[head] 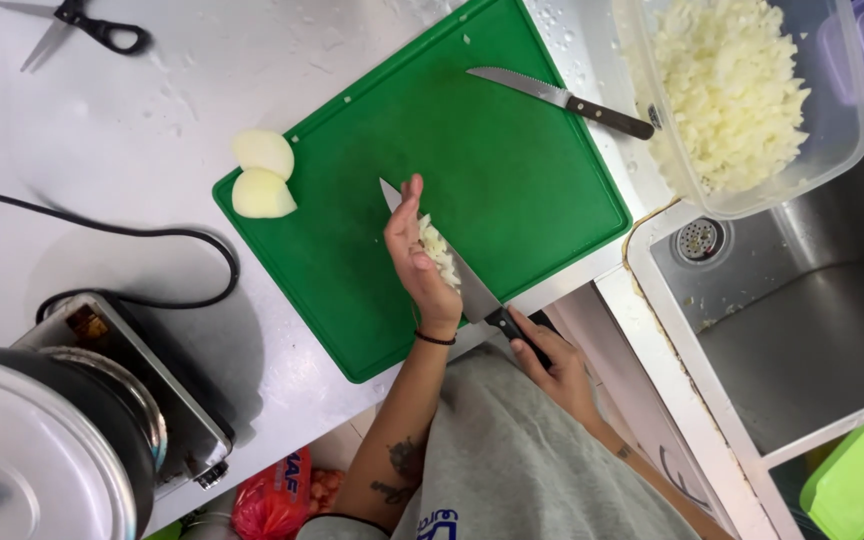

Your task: Chopping onions on a green cutting board and transferring them to a plastic container

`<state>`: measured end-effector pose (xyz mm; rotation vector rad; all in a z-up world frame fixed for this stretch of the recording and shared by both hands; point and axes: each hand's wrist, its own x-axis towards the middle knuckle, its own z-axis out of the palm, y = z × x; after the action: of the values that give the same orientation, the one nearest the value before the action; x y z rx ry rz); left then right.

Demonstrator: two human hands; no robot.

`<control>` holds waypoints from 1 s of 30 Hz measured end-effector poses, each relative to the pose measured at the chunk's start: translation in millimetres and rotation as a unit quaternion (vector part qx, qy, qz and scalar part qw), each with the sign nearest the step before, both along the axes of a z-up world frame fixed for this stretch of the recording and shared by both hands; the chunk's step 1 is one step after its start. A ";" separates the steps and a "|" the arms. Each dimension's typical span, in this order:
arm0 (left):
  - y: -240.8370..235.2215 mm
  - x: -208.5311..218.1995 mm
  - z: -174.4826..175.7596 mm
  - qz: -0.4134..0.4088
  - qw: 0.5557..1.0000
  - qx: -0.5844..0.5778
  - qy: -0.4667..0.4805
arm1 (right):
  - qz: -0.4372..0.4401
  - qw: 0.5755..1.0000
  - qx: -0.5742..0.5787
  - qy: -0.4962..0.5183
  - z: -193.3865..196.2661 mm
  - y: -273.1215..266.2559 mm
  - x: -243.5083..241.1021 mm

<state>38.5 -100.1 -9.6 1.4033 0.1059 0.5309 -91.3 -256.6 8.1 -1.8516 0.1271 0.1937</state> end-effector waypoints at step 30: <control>-193.9 132.5 18.2 -0.235 0.706 0.661 -0.101 | -0.119 0.786 -0.590 -0.142 40.8 -212.2 -23.1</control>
<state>171.1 -294.0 8.6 2.6327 -0.9981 0.2715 -114.4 -468.9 48.9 -3.0583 0.3195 -0.4696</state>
